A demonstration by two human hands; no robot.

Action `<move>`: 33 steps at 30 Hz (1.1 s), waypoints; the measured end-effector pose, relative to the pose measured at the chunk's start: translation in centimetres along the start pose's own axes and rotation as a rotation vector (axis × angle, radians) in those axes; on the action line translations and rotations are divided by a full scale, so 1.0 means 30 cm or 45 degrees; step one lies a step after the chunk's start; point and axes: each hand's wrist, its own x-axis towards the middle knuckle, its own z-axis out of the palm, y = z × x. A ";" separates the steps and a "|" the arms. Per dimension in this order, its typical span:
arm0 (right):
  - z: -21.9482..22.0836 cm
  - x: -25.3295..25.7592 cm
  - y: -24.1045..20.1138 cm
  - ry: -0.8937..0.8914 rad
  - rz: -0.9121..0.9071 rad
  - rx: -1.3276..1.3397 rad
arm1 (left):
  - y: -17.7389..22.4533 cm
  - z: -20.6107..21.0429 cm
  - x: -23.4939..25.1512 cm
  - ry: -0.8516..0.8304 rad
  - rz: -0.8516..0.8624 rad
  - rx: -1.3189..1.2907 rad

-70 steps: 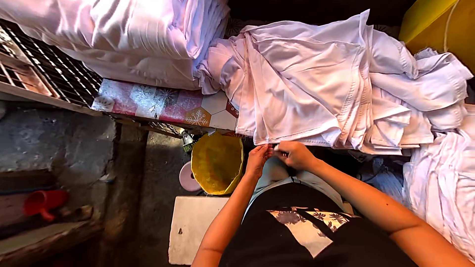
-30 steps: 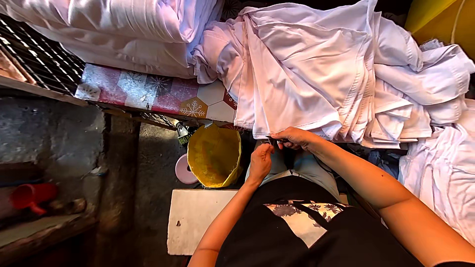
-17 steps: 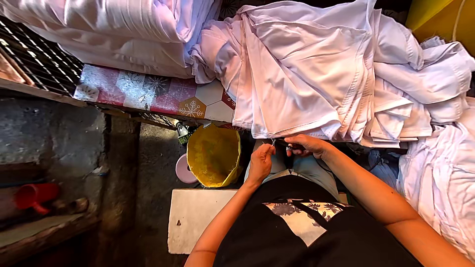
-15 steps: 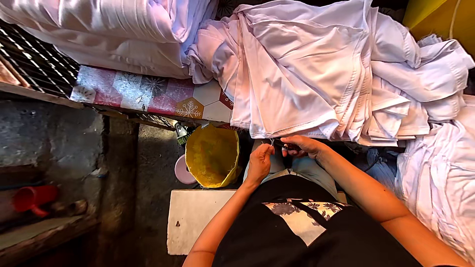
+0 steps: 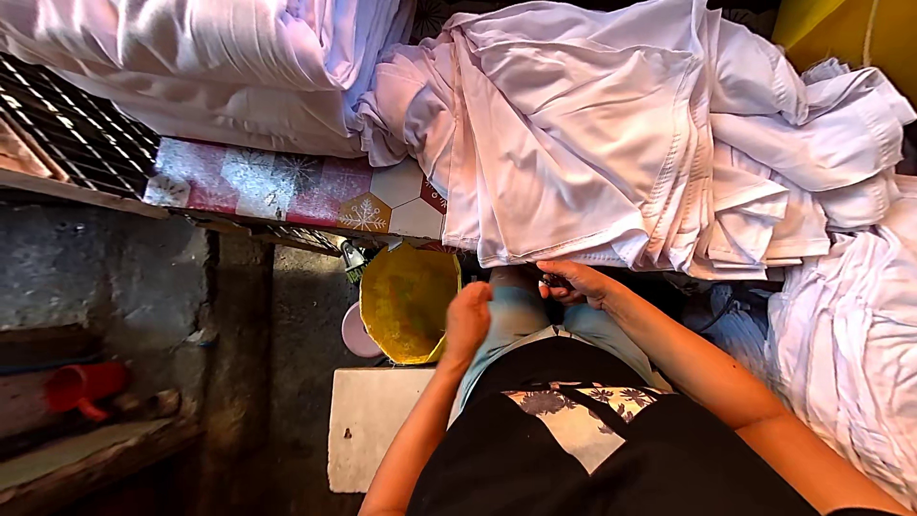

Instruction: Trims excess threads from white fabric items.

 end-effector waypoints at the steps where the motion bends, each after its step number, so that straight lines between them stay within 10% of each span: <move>1: -0.008 -0.012 0.007 -0.003 0.006 0.012 | -0.025 -0.050 0.010 -0.121 -0.231 0.172; 3: -0.013 -0.028 0.023 0.029 0.026 0.049 | -0.098 -0.082 0.025 -0.118 -0.439 0.290; 7: -0.013 -0.024 0.044 0.068 0.006 0.144 | -0.074 0.008 0.055 0.539 0.378 0.017; 10: -0.008 -0.024 0.051 0.078 -0.006 0.210 | 0.018 0.091 0.143 0.605 0.655 -0.129; 33: 0.109 0.021 -0.044 -0.010 0.018 -0.069 | 0.010 0.147 0.137 0.794 0.593 -0.471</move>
